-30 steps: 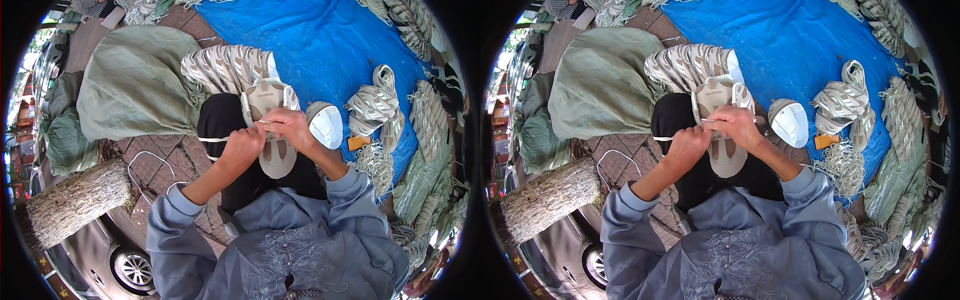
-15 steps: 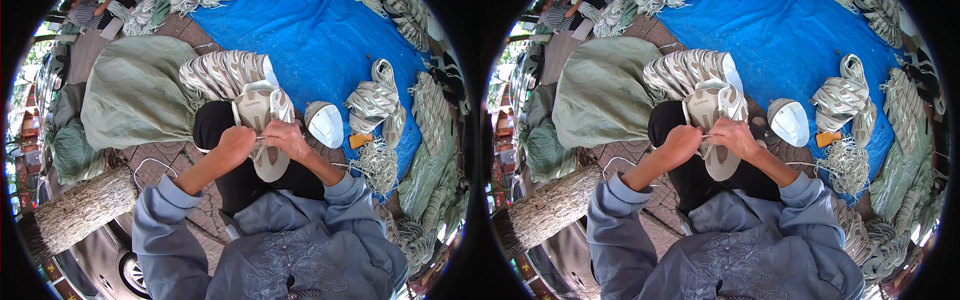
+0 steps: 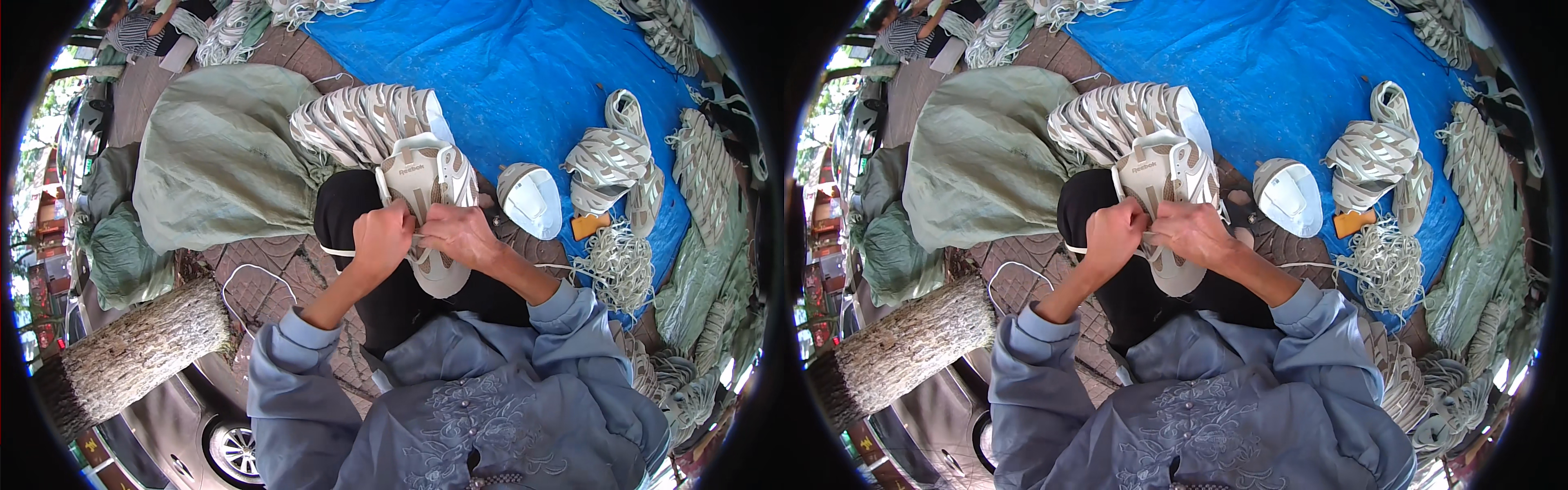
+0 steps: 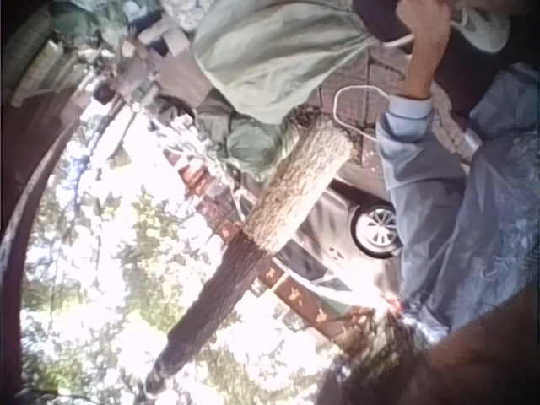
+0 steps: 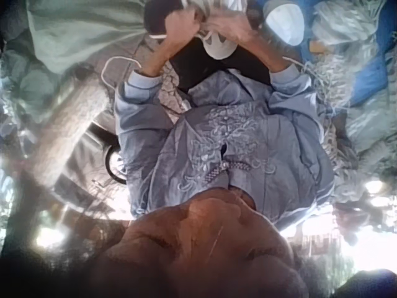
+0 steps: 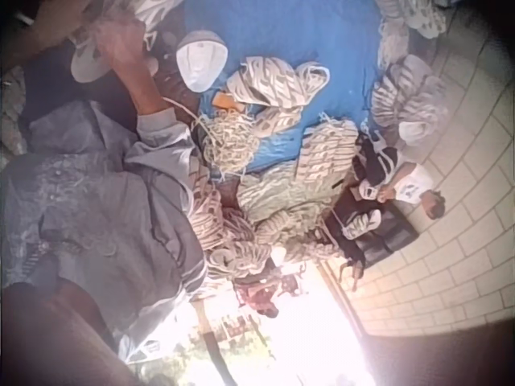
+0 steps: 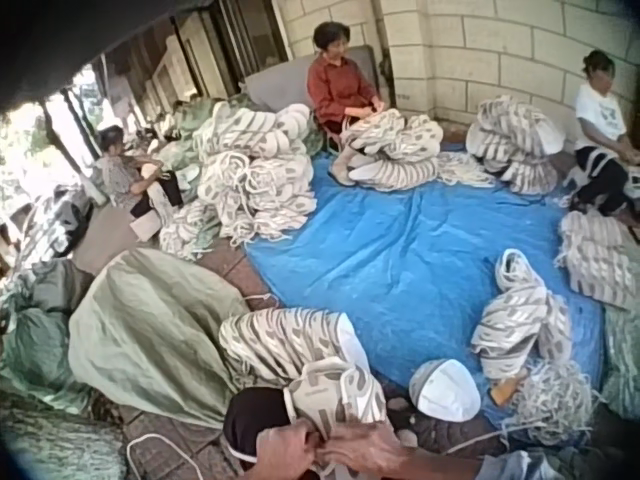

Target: The person is sitting on the ground and lacing a white Reebok sneaker. They thread a long white shoelace through the eyelets of the shoe, pulling it tight and arranging the laces in a crisscross pattern. The person handles the shoe and the lace with both hands, ensuring the laces are properly seated in the eyelets.

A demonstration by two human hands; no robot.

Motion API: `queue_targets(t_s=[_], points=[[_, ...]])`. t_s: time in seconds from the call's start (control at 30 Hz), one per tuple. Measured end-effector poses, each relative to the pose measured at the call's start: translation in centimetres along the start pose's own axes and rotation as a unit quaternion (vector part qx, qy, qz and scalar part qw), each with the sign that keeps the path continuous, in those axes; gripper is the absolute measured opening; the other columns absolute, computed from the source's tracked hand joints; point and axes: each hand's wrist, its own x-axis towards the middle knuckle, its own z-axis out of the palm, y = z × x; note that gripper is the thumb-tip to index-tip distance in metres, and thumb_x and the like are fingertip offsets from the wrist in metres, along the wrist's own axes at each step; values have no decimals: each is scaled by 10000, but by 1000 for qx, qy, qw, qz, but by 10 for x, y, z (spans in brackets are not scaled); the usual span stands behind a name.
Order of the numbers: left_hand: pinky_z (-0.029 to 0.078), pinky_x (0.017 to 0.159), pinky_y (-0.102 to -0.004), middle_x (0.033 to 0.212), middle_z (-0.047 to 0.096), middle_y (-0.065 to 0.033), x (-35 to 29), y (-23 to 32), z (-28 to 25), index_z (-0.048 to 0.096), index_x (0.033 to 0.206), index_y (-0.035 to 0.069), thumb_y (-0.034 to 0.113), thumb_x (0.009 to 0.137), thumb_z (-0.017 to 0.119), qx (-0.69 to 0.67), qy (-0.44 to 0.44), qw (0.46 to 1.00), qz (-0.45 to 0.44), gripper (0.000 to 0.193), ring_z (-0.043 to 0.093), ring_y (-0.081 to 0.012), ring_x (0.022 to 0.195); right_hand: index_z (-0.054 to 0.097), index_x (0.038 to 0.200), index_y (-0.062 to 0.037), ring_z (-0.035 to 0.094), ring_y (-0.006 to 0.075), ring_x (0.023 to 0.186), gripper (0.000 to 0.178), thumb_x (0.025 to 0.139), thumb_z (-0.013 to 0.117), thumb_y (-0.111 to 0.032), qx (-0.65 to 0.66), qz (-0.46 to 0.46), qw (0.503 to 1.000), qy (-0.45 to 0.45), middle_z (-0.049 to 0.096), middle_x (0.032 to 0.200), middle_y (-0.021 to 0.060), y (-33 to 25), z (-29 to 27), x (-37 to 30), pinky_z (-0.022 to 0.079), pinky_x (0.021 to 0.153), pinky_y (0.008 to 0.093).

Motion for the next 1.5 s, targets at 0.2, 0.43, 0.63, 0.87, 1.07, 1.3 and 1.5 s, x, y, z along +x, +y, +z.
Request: queue_targets(t_s=[0.2, 0.43, 0.63, 0.87, 1.07, 1.3, 1.5], points=[[418, 491, -354, 526, 487, -89, 17, 16, -11, 502, 711, 38, 70, 724, 593, 28, 172, 960, 221, 98, 509, -269, 485, 622, 706, -142, 544, 160, 649, 71, 677, 557, -145, 120, 26, 987, 101, 503, 668, -17, 11, -5, -10, 435, 515, 296], [464, 549, -304, 658, 595, -147, 5, 21, 1, 585, 837, 19, 71, 751, 550, -63, -31, 997, 26, 106, 601, -239, 580, 621, 720, -118, 542, 195, 632, 92, 642, 572, -127, -24, -7, 999, 29, 514, 645, 20, 32, -21, -31, 412, 502, 323], [465, 639, -420, 689, 603, -176, 20, 26, 16, 614, 761, 21, 119, 744, 512, 13, -50, 999, 9, 143, 593, -342, 670, 652, 781, -199, 588, 197, 651, 152, 664, 565, -157, -88, 25, 994, -54, 552, 683, -2, 34, -18, -23, 469, 528, 328], [461, 654, -426, 699, 603, -178, 30, 29, 19, 627, 712, 20, 128, 700, 529, -53, -105, 993, -11, 146, 591, -340, 690, 676, 791, -241, 603, 191, 657, 178, 664, 578, -164, -95, 26, 993, -64, 567, 682, -11, 37, -19, -26, 482, 535, 326], [460, 646, -429, 684, 599, -179, 28, 30, 20, 621, 705, 16, 124, 695, 530, -21, -103, 994, 6, 143, 589, -343, 674, 677, 782, -216, 603, 197, 655, 164, 661, 580, -162, -84, 26, 993, -73, 582, 698, -2, 38, -22, -26, 486, 543, 329], [466, 634, -422, 669, 594, -188, 27, 30, 22, 620, 709, 9, 119, 694, 534, -7, -76, 996, 35, 141, 587, -348, 657, 669, 717, -152, 604, 218, 618, 102, 649, 599, -181, -135, 48, 980, -135, 589, 642, 35, 32, -21, -18, 493, 539, 347], [470, 573, -338, 615, 597, -153, 27, 26, 19, 626, 727, 1, 123, 694, 533, -23, -111, 993, 38, 157, 593, -274, 558, 640, 630, -93, 575, 213, 557, 86, 623, 624, -177, 262, 275, 910, -165, 588, 613, 56, 44, -28, -9, 447, 491, 335]])
